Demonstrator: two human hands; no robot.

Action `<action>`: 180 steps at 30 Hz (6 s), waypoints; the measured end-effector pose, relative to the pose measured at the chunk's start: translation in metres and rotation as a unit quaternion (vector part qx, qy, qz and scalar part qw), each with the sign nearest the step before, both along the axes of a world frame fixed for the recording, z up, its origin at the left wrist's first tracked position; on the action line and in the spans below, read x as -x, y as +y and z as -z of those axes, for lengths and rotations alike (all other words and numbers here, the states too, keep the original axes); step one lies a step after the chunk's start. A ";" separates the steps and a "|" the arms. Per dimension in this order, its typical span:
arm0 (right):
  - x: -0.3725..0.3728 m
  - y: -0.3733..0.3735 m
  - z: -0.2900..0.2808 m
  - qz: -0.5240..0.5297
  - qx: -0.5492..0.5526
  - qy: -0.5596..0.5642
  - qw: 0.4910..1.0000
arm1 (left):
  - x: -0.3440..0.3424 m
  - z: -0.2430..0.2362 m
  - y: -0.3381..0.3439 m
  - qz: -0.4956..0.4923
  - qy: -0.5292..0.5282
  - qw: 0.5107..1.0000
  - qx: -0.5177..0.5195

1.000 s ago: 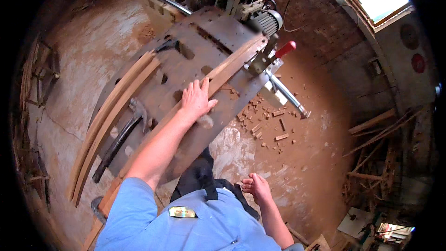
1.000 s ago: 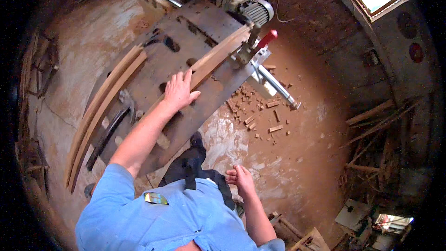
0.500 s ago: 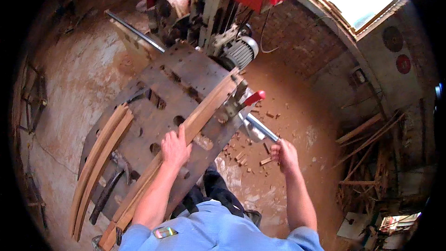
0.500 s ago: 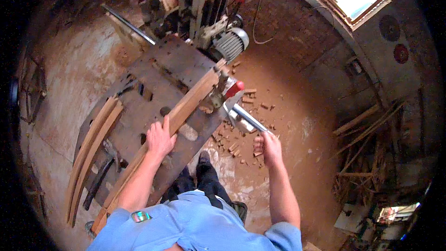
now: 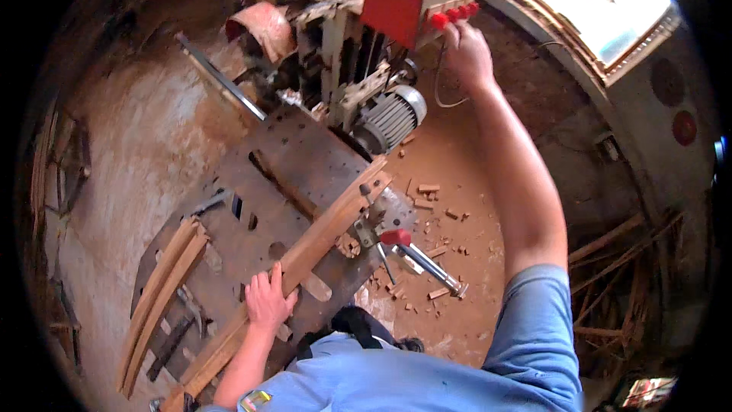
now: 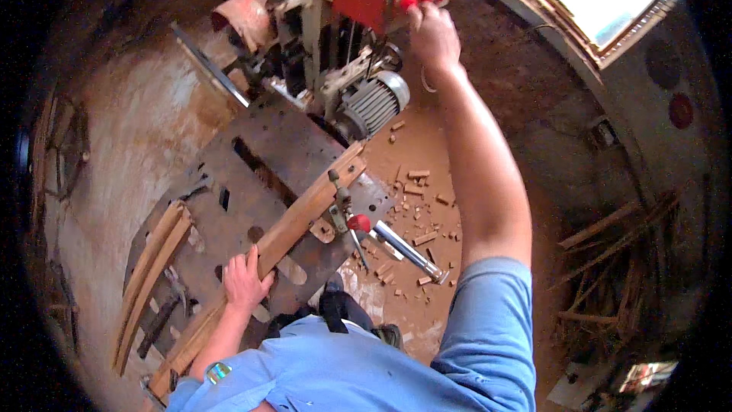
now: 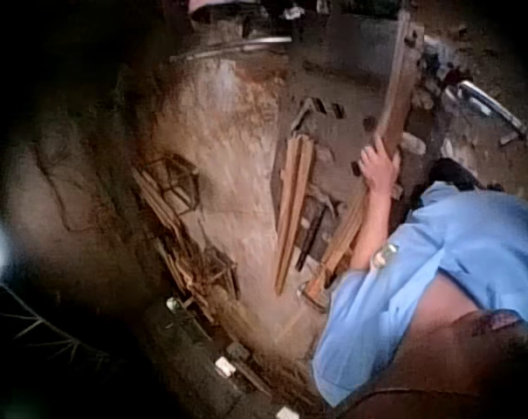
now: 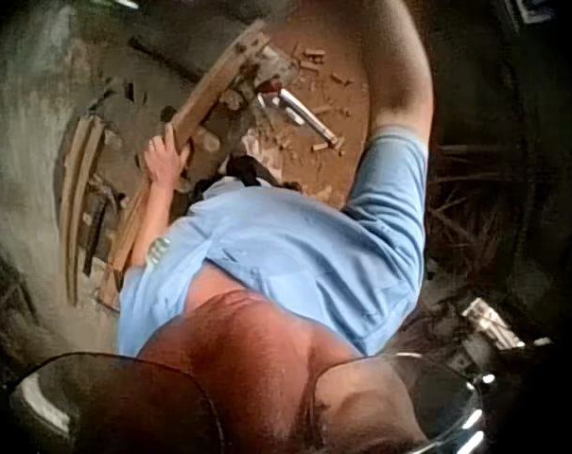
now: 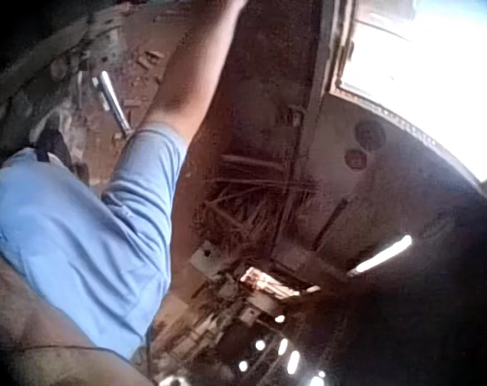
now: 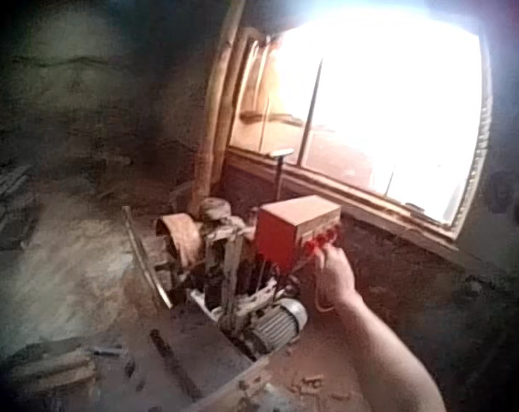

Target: The person uses a spindle moulder to shape thin wooden strips, repeatedly feeding them through the cutter while holding them with both hands. They clamp the wood to the machine table, mark a strip with a pen and square, and stack the finished pieces on a nearby workbench.

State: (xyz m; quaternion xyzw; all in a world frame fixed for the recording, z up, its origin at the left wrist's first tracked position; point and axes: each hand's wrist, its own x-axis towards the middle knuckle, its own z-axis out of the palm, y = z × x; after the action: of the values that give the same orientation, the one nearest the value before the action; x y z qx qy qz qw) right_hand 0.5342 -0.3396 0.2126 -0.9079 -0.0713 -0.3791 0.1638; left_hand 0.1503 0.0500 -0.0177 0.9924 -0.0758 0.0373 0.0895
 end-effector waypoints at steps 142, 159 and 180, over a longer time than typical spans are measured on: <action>0.544 -0.034 0.299 -0.146 -0.401 0.665 0.613 | 0.317 -0.066 0.032 -0.041 -0.127 0.976 -0.170; 0.477 0.060 0.208 -0.400 -0.412 0.392 0.719 | 0.330 -0.066 0.038 -0.003 -0.106 0.981 -0.160; 0.487 0.048 0.214 -0.467 -0.495 0.414 0.604 | 0.327 -0.058 0.036 -0.053 -0.131 0.961 -0.238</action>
State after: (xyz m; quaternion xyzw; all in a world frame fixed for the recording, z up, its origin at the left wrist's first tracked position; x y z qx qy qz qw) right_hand 0.0468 -0.2920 -0.0017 -0.5911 -0.2116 0.1879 0.7553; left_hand -0.1771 0.0857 0.0399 0.9739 -0.0409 0.1529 -0.1625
